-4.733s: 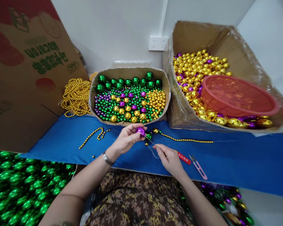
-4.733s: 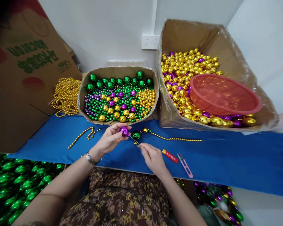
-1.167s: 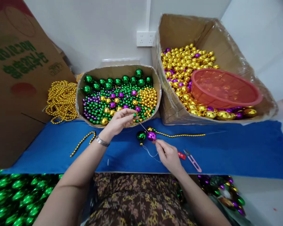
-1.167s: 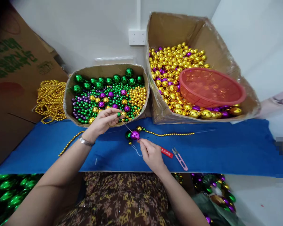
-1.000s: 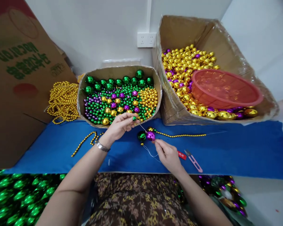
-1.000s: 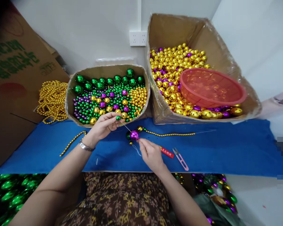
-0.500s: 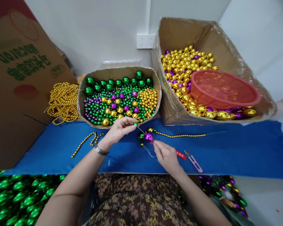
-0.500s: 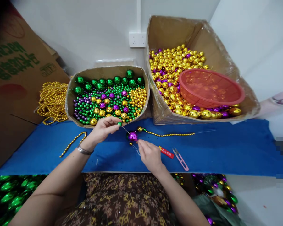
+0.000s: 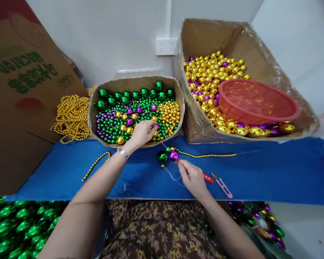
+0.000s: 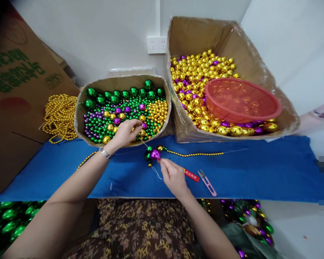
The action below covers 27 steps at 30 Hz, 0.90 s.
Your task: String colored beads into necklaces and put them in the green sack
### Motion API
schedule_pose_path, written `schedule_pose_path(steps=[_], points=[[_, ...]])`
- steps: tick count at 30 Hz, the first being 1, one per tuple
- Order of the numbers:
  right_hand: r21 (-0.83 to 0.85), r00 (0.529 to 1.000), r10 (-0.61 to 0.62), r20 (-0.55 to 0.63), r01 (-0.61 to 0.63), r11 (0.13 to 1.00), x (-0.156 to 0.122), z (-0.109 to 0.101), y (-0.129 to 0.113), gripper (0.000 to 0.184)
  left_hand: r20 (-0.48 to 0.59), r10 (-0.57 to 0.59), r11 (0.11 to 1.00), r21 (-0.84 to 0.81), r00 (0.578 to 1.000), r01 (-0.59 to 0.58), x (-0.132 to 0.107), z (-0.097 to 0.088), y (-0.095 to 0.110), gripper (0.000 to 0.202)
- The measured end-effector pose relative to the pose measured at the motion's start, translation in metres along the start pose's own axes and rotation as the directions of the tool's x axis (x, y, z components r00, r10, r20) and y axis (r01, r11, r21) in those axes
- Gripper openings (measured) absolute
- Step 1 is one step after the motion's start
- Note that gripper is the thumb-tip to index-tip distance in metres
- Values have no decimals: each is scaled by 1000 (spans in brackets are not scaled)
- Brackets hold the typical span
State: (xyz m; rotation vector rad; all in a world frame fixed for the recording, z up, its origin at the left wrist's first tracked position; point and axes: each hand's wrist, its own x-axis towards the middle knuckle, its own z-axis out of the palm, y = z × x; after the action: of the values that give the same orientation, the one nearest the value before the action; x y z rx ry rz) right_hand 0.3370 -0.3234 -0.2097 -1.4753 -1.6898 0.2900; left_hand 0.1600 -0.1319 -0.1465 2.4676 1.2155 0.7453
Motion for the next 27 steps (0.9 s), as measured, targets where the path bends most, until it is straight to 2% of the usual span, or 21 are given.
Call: schedule_pose_path(steps=[3,6,8,11,13,14,15,17,19,20,22,27], points=[[2,1000,6,-15,-6,1000,0,-2,0,22,151,63,958,269,987,-102,13,5,5,22],[-3,1000,24,-17,-24,1000,0,-5,1,23,293,96,907,367,951,-204,14,7,7,23],[-14,999,35,-12,-35,999,-1,-7,3,24,345,106,897,372,933,-240,11,7,5,19],[-17,999,46,-7,-46,999,-1,-6,3,24,297,102,962,216,949,-170,7,8,1,14],[-12,999,50,-3,-50,999,-1,-5,3,24,178,57,997,-52,982,-48,4,6,-1,14],[-11,999,50,0,-50,999,-1,-4,3,25,122,5,971,-238,992,24,1,5,0,16],[-12,999,50,1,-50,999,-1,-4,2,25,94,-63,893,-440,994,98,-1,2,1,19],[-17,999,45,1,-45,999,-1,-3,1,24,145,-196,596,-768,970,235,-9,-3,5,27],[-16,999,33,-2,-33,999,-1,-3,0,23,258,-255,283,-902,932,327,-18,-9,11,31],[-15,1000,28,-4,-28,999,-1,-3,0,23,297,-264,181,-919,918,350,-23,-11,14,31],[-13,1000,20,-4,-20,1000,-1,-2,-1,21,326,-281,79,-930,903,360,-31,-13,18,29],[-36,1000,-8,0,8,999,-2,0,-2,22,296,-286,20,-949,911,315,-42,-12,18,26]])
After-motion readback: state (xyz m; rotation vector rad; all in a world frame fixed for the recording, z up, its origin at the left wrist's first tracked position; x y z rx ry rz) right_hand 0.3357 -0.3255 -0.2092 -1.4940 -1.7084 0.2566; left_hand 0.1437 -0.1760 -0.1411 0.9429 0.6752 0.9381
